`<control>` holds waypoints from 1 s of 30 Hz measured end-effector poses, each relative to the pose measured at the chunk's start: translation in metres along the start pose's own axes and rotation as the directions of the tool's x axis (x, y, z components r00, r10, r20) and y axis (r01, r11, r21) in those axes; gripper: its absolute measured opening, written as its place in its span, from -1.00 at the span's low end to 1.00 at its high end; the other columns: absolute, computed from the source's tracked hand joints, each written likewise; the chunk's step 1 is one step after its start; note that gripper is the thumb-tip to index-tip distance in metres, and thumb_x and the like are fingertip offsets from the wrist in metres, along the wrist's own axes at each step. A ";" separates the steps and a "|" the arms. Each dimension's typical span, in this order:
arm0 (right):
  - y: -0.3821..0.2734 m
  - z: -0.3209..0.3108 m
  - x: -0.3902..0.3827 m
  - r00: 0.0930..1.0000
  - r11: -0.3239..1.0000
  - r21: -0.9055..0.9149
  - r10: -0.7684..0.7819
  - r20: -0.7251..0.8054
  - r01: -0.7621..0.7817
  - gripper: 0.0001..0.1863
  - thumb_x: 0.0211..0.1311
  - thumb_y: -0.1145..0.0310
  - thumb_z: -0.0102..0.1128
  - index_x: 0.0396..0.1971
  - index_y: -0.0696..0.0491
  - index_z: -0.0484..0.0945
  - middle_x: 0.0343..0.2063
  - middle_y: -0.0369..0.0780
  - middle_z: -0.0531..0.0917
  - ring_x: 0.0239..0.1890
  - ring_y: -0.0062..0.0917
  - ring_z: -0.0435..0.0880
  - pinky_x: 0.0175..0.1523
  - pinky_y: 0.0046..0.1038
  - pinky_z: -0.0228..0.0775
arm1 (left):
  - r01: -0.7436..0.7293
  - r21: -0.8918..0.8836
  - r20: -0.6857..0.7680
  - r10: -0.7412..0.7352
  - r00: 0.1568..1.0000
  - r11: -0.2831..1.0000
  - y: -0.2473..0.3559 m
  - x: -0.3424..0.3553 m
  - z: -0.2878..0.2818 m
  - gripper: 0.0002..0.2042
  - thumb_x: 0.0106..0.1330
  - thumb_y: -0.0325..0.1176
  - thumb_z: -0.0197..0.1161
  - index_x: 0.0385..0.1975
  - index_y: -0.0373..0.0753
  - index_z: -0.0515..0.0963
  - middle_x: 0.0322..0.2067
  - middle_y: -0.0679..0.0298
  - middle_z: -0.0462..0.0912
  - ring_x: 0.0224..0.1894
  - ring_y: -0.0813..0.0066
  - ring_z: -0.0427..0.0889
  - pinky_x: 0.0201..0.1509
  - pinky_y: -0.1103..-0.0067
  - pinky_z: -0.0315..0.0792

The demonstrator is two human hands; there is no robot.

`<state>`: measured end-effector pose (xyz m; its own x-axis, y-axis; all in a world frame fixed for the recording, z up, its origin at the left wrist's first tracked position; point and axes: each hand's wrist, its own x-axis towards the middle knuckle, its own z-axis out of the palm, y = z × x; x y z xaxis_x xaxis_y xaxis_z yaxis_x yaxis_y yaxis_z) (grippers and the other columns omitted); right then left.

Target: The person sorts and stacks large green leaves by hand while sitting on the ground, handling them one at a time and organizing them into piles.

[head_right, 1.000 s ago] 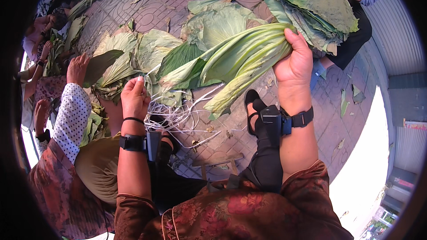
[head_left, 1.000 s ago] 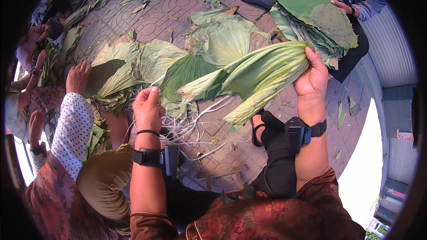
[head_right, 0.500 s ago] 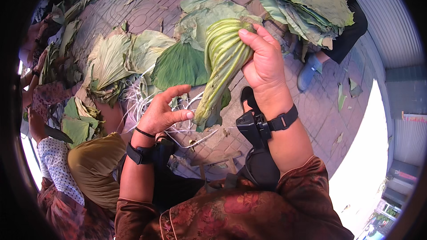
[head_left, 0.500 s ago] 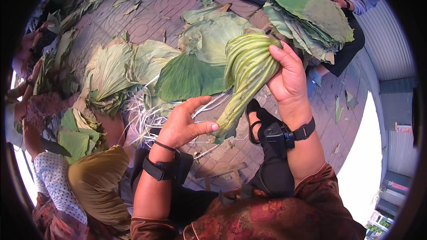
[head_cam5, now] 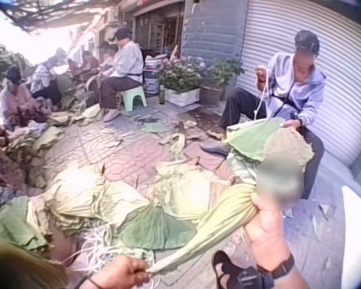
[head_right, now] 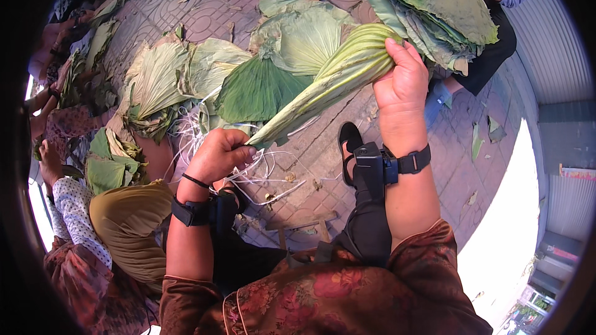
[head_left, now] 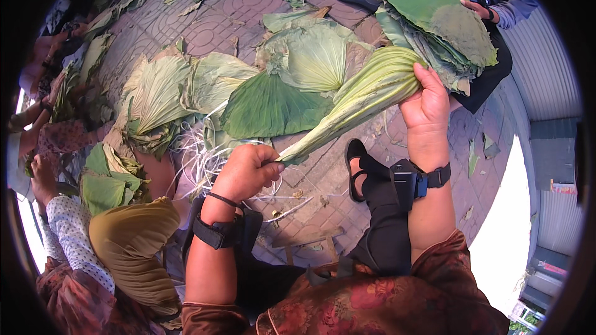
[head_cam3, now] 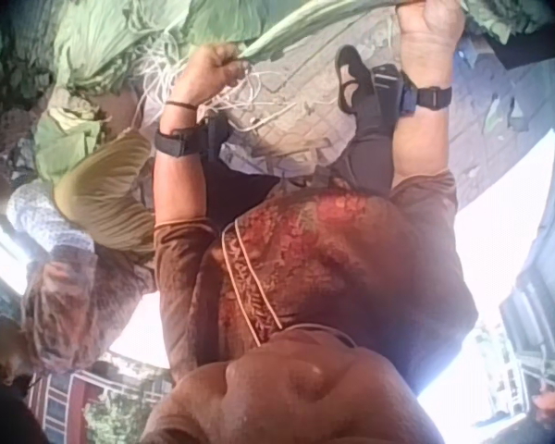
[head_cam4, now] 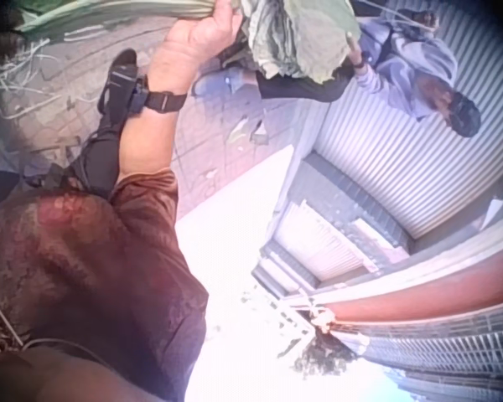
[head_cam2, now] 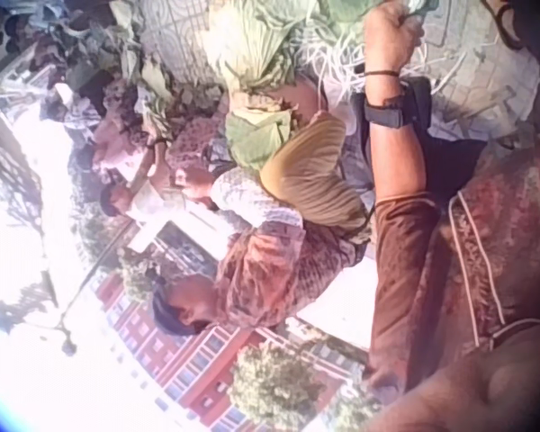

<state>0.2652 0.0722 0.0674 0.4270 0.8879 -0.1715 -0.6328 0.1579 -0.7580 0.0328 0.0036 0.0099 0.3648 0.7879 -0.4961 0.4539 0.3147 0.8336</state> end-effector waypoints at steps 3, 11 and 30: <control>0.001 0.003 -0.002 0.999 0.997 -0.068 -0.045 -0.021 0.043 -0.79 -0.09 0.60 -0.13 -0.35 0.26 0.29 -0.38 -0.13 0.42 -0.30 -0.42 0.41 -0.15 -0.43 0.23 | -0.084 0.196 -0.200 0.123 0.972 0.977 -0.004 0.001 0.000 -0.89 -0.14 -0.45 0.11 -0.60 -0.33 0.43 -0.73 0.24 0.46 -0.63 0.44 0.45 -0.54 0.58 0.30; 0.032 0.005 -0.039 0.591 0.613 -0.765 0.548 0.592 0.198 -0.86 -0.17 0.53 -0.03 -0.50 0.19 0.38 -0.60 -0.31 0.43 -0.54 -0.65 0.38 -0.40 -0.66 0.21 | -0.259 0.373 -0.454 0.419 0.786 0.891 0.016 -0.001 0.004 -0.47 -0.25 -0.40 0.22 -0.17 -0.24 0.21 -0.16 0.04 0.24 -0.11 0.25 0.25 -0.09 0.47 0.14; 0.088 -0.004 -0.067 0.327 -0.061 -0.361 0.585 0.742 0.931 -0.86 -0.32 0.49 -0.07 -0.60 0.00 0.34 -0.68 -0.24 0.39 -0.53 -0.35 0.41 -0.53 -0.37 0.25 | -0.149 0.436 -0.594 0.408 0.694 0.888 0.001 -0.030 -0.013 -0.77 -0.19 -0.43 0.14 -0.47 -0.29 0.37 -0.54 0.12 0.44 -0.47 0.21 0.41 -0.44 0.47 0.28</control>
<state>0.1830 0.0249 0.0095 -0.7103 0.7032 -0.0323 0.6693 0.6604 -0.3405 0.0121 -0.0127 0.0289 -0.0443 0.9891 0.1404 0.7027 -0.0690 0.7082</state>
